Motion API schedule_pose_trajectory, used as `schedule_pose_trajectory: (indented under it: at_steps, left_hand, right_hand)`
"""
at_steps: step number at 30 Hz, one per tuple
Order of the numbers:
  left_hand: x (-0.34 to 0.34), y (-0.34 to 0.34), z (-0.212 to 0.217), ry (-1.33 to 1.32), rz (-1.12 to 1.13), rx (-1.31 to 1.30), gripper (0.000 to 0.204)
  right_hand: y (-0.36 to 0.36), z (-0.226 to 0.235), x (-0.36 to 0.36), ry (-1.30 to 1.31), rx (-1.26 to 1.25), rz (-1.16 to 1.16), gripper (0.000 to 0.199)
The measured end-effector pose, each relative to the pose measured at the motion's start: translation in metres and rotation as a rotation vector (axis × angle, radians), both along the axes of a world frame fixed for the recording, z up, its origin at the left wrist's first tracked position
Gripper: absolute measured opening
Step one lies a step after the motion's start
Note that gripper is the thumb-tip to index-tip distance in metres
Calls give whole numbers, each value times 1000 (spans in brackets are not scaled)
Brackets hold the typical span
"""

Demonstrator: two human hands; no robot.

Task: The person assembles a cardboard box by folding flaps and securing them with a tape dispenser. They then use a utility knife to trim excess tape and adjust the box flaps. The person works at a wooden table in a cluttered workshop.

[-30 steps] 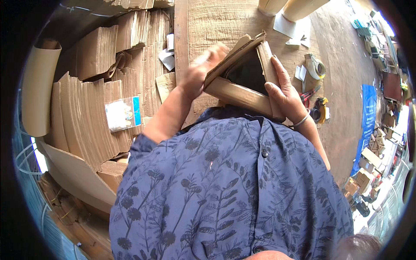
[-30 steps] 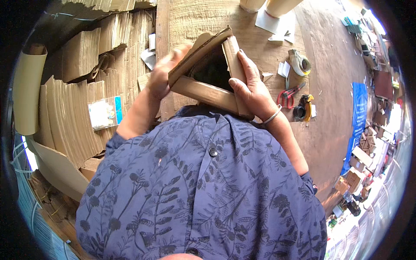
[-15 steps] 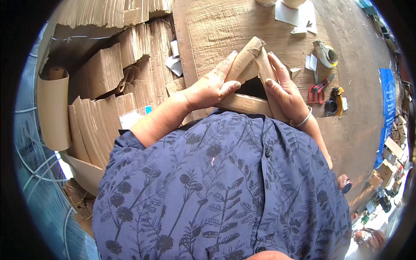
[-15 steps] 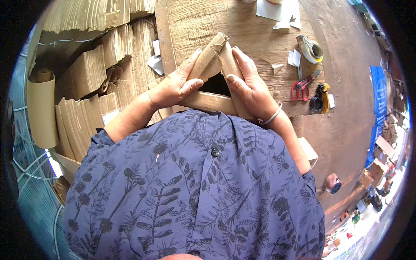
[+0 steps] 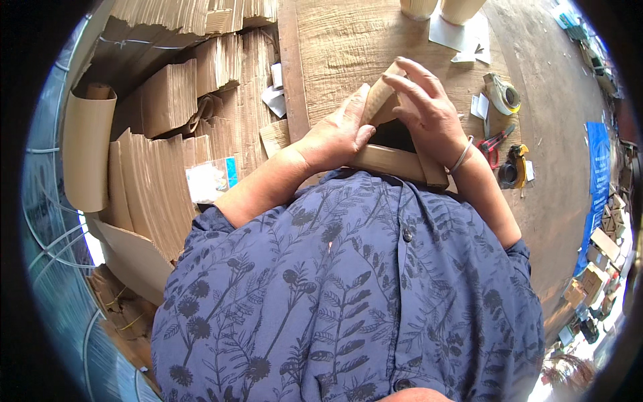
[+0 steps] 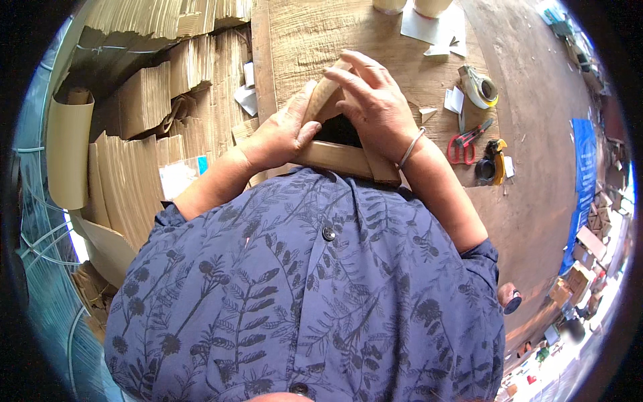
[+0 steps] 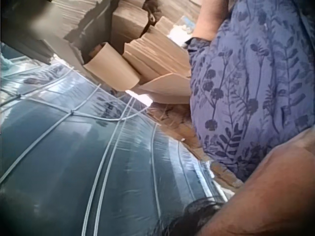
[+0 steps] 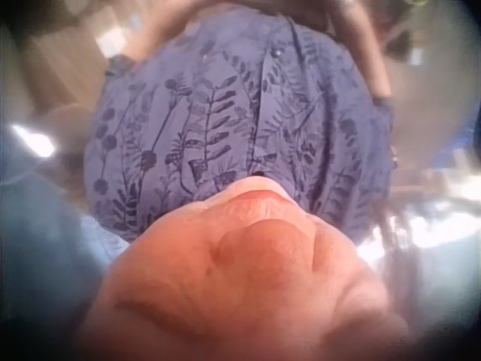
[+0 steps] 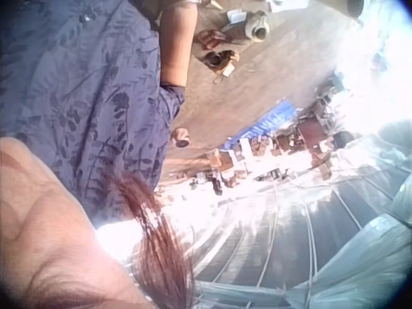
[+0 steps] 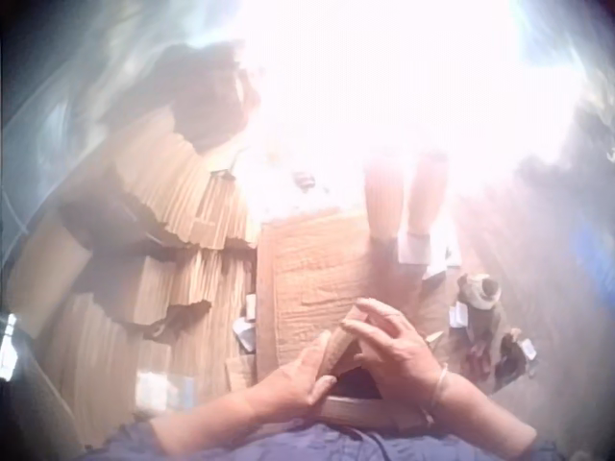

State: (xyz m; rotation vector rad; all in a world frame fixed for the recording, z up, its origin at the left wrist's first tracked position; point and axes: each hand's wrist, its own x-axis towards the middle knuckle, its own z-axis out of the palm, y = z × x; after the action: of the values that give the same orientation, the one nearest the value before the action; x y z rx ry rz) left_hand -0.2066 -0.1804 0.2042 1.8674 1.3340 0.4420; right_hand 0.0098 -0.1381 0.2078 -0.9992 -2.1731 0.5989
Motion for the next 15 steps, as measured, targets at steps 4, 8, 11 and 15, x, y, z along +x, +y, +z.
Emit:
schedule_pose_trajectory:
  at_steps: [4,8,11,15]
  left_hand:
    - [5,-3,-2,0,11,10,66]
    - [5,-8,1,38,-11,74,66]
    - [8,-12,-8,64,6,123,56]
    - [15,-16,-10,63,57,184,37]
  right_hand:
    - [9,4,-7,-387,217,117,48]
    - [16,24,-16,-544,470,185,39]
    - [20,25,-21,-751,533,287,31]
    - [19,26,-29,-812,658,343,15]
